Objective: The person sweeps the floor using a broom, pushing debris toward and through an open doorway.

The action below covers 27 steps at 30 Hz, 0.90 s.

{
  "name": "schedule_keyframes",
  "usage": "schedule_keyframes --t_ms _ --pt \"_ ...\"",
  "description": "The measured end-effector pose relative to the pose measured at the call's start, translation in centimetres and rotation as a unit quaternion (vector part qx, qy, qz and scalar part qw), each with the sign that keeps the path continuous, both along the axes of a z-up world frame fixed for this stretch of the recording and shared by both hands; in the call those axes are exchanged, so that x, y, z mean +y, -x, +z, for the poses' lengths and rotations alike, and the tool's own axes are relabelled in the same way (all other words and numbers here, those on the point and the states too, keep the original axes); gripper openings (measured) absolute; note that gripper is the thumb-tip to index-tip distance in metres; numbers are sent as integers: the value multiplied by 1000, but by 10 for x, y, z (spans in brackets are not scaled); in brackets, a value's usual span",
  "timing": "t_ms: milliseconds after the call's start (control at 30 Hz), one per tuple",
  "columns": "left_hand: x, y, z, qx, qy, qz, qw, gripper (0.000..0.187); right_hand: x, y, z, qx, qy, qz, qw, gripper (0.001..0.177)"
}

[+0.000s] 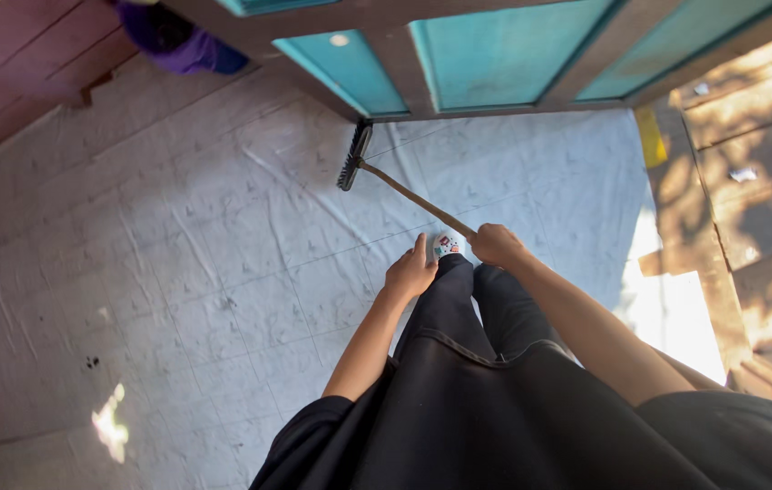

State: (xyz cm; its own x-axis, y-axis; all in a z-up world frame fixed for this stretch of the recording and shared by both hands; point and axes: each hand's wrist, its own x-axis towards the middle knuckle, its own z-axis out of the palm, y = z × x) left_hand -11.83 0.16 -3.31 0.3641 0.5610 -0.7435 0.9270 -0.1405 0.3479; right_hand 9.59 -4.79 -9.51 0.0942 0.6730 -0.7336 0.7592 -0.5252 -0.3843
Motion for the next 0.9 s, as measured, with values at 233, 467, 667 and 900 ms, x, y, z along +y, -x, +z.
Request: schedule_keyframes --t_ms 233,467,667,900 --pt "-11 24 -28 55 60 -10 997 81 9 -23 6 44 116 -156 980 54" --pt "-39 -65 -45 -34 62 -100 992 73 -202 -173 58 170 58 -438 881 42" --pt "-51 -103 -30 -154 35 -144 977 68 -274 -231 116 -96 181 -397 895 52" --pt "-38 -64 -47 -76 36 -151 985 56 -281 -195 173 -166 224 -268 922 46"
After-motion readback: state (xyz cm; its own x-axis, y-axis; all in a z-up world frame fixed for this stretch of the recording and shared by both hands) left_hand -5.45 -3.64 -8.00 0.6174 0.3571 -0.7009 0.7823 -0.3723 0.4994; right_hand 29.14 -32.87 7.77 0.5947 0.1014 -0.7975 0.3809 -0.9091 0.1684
